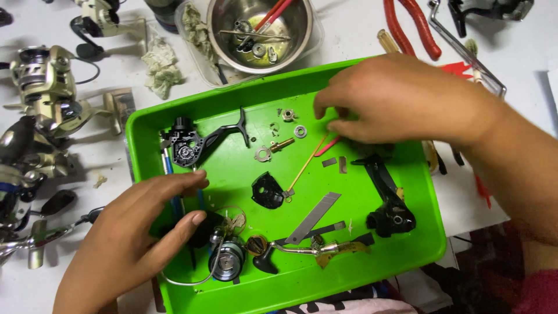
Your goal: Repairing and maintaining fishing reels by disassembling parts and applying lubricant with a small tool.
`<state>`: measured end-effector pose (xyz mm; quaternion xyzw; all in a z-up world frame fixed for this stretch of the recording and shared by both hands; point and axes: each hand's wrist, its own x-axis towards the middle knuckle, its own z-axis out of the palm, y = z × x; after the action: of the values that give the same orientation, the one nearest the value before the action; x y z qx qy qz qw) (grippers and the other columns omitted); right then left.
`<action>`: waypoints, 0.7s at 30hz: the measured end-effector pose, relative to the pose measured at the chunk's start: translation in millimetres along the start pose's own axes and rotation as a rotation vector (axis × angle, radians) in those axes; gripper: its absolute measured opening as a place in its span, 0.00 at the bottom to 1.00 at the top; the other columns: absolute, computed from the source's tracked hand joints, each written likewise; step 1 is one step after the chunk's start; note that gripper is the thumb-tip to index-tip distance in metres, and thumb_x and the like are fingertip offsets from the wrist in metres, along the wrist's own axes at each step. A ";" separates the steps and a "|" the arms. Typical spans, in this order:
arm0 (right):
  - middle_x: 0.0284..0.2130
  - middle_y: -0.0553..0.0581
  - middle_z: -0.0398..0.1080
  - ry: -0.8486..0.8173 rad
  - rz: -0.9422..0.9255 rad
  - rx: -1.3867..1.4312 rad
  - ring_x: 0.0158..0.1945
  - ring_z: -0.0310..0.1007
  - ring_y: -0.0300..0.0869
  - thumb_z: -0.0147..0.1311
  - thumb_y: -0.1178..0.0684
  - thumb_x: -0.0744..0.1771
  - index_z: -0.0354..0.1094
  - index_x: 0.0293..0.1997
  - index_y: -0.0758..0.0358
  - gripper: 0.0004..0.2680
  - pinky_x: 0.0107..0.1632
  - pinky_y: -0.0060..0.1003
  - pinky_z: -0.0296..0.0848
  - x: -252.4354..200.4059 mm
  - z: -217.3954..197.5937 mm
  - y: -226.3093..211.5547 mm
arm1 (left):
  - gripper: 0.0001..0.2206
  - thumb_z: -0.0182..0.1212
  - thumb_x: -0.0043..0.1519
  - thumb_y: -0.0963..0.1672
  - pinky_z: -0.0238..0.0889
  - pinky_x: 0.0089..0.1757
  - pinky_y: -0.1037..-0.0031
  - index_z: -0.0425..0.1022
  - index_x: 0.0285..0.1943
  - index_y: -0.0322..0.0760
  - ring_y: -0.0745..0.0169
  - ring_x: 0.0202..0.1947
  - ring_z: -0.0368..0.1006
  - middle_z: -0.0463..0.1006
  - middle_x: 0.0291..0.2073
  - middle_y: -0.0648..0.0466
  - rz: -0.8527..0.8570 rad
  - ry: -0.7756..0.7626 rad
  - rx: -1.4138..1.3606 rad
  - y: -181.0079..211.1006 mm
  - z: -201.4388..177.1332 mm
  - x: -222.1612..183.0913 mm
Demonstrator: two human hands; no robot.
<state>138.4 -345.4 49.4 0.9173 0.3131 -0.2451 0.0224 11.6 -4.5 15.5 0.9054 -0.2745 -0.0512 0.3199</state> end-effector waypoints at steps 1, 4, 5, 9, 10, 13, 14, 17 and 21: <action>0.38 0.51 0.78 0.002 -0.009 -0.003 0.43 0.78 0.53 0.54 0.43 0.65 0.73 0.49 0.41 0.10 0.43 0.57 0.74 5.6 3.8 -3.6 | 0.19 0.62 0.61 0.46 0.69 0.53 0.67 0.73 0.60 0.37 0.58 0.53 0.79 0.81 0.56 0.54 -0.007 0.005 0.004 0.5 -1.4 2.5; 0.35 0.50 0.75 0.005 -0.071 -0.106 0.42 0.76 0.55 0.50 0.46 0.65 0.73 0.47 0.44 0.09 0.37 0.60 0.74 21.0 14.9 -13.3 | 0.20 0.61 0.62 0.45 0.68 0.51 0.68 0.70 0.63 0.37 0.58 0.50 0.80 0.82 0.53 0.53 -0.009 0.026 -0.002 3.2 -6.2 9.5; 0.35 0.51 0.75 -0.002 -0.084 -0.134 0.41 0.77 0.57 0.50 0.47 0.65 0.73 0.46 0.45 0.09 0.36 0.60 0.75 25.3 17.5 -15.1 | 0.18 0.61 0.62 0.43 0.68 0.53 0.67 0.71 0.61 0.34 0.56 0.51 0.79 0.81 0.53 0.51 0.021 0.066 0.000 4.9 -7.7 11.9; 0.32 0.52 0.75 0.051 -0.129 -0.162 0.37 0.77 0.57 0.52 0.49 0.64 0.73 0.42 0.50 0.07 0.31 0.58 0.73 33.1 28.6 -14.8 | 0.15 0.60 0.64 0.40 0.68 0.52 0.66 0.72 0.60 0.32 0.54 0.49 0.79 0.82 0.50 0.49 0.051 0.142 0.015 8.3 -13.5 16.6; 0.32 0.52 0.75 0.051 -0.133 -0.162 0.37 0.77 0.57 0.52 0.49 0.64 0.73 0.42 0.50 0.07 0.31 0.58 0.73 34.3 30.3 -15.5 | 0.15 0.60 0.64 0.40 0.68 0.52 0.66 0.72 0.60 0.32 0.54 0.49 0.79 0.82 0.50 0.49 0.047 0.143 0.016 8.0 -13.4 16.3; 0.31 0.51 0.74 0.057 -0.144 -0.195 0.36 0.77 0.57 0.53 0.47 0.64 0.73 0.43 0.47 0.07 0.28 0.57 0.73 35.7 37.1 -15.3 | 0.13 0.60 0.64 0.40 0.68 0.51 0.66 0.73 0.58 0.31 0.52 0.48 0.79 0.81 0.50 0.47 0.035 0.172 0.035 8.4 -11.8 18.3; 0.31 0.51 0.74 0.080 -0.151 -0.200 0.36 0.77 0.58 0.53 0.47 0.64 0.72 0.41 0.48 0.07 0.28 0.58 0.73 36.7 40.1 -14.9 | 0.13 0.60 0.64 0.39 0.68 0.51 0.65 0.74 0.57 0.31 0.52 0.48 0.79 0.82 0.50 0.47 0.045 0.188 0.030 9.4 -11.4 19.5; 0.30 0.51 0.74 0.117 -0.174 -0.216 0.34 0.77 0.59 0.53 0.48 0.64 0.73 0.38 0.50 0.05 0.26 0.57 0.71 38.5 44.8 -13.7 | 0.11 0.59 0.64 0.39 0.68 0.52 0.65 0.74 0.55 0.29 0.52 0.48 0.79 0.82 0.50 0.47 0.063 0.203 0.012 12.1 -11.1 23.8; 0.28 0.50 0.73 0.150 -0.206 -0.251 0.32 0.77 0.56 0.54 0.49 0.63 0.73 0.37 0.51 0.05 0.24 0.55 0.72 39.8 48.3 -12.1 | 0.12 0.59 0.64 0.39 0.68 0.52 0.64 0.75 0.56 0.30 0.51 0.48 0.79 0.82 0.50 0.47 0.075 0.205 0.023 10.3 -10.9 26.8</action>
<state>137.5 -322.7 -10.2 0.8862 0.4341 -0.1359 0.0881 32.4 -19.3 32.6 0.8986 -0.2745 0.0565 0.3376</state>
